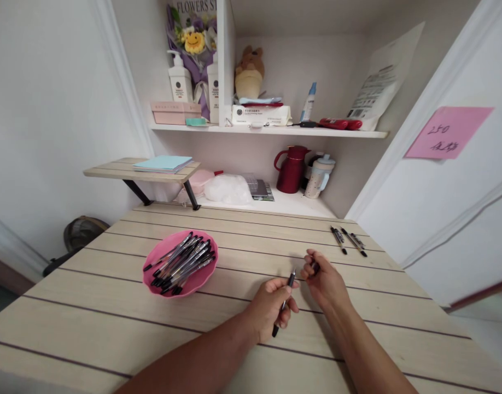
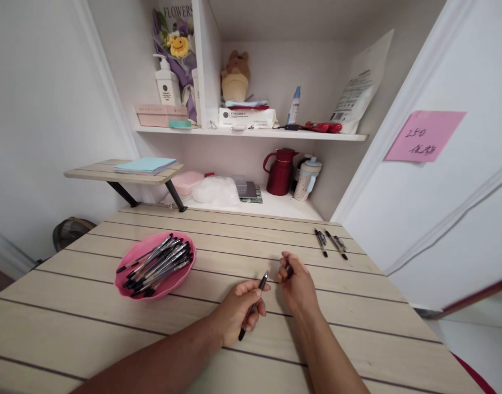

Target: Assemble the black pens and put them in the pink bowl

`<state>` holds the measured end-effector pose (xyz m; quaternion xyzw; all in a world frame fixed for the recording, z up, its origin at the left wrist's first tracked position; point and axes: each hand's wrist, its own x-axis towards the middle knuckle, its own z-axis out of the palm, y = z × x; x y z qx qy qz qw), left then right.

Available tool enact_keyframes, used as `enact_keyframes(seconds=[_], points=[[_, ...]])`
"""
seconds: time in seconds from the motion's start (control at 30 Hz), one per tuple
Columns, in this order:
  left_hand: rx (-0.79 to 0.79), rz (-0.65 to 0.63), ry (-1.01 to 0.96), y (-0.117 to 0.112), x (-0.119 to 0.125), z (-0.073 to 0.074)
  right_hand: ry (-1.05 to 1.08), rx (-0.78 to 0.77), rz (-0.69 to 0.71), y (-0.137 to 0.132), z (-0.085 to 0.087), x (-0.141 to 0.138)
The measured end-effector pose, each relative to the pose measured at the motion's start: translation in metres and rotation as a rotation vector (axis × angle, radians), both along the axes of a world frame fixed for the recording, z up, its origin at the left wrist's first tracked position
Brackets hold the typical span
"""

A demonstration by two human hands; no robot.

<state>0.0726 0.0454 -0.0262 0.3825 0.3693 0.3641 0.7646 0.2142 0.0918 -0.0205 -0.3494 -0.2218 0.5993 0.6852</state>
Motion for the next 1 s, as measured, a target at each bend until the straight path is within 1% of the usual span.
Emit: enact_keyframes(seconds=[0.13,0.2,0.27,0.33,0.47,0.53,0.67,0.8,0.9,1.0], points=[[0.031,0.07,0.002,0.003,0.001,0.0,-0.283,-0.093,0.194,-0.008,0.001,-0.012],[0.052,0.086,0.01,0.003,0.002,-0.001,-0.415,-0.095,0.185,-0.011,0.0,-0.019],[0.052,0.092,0.027,0.002,0.002,-0.002,-0.473,-0.097,0.153,-0.012,0.0,-0.022],[0.037,0.084,0.033,0.002,0.002,-0.001,-0.438,-0.099,0.167,-0.013,0.001,-0.022],[0.045,0.082,0.011,0.002,0.001,0.001,-0.307,-0.113,0.281,-0.013,0.005,-0.019],[0.052,0.101,0.007,0.002,0.001,0.002,-0.298,-0.133,0.319,-0.015,0.006,-0.02],[0.04,0.109,-0.006,0.003,0.001,0.001,-0.341,-0.127,0.33,-0.016,0.007,-0.02],[0.047,0.101,-0.032,0.004,0.001,-0.001,-0.259,-0.127,0.378,-0.014,0.003,-0.018],[0.039,0.1,-0.021,0.005,0.0,-0.002,-0.263,-0.146,0.356,-0.012,0.001,-0.017],[0.025,0.088,-0.02,0.005,-0.001,-0.002,-0.245,-0.111,0.368,-0.011,0.001,-0.016]])
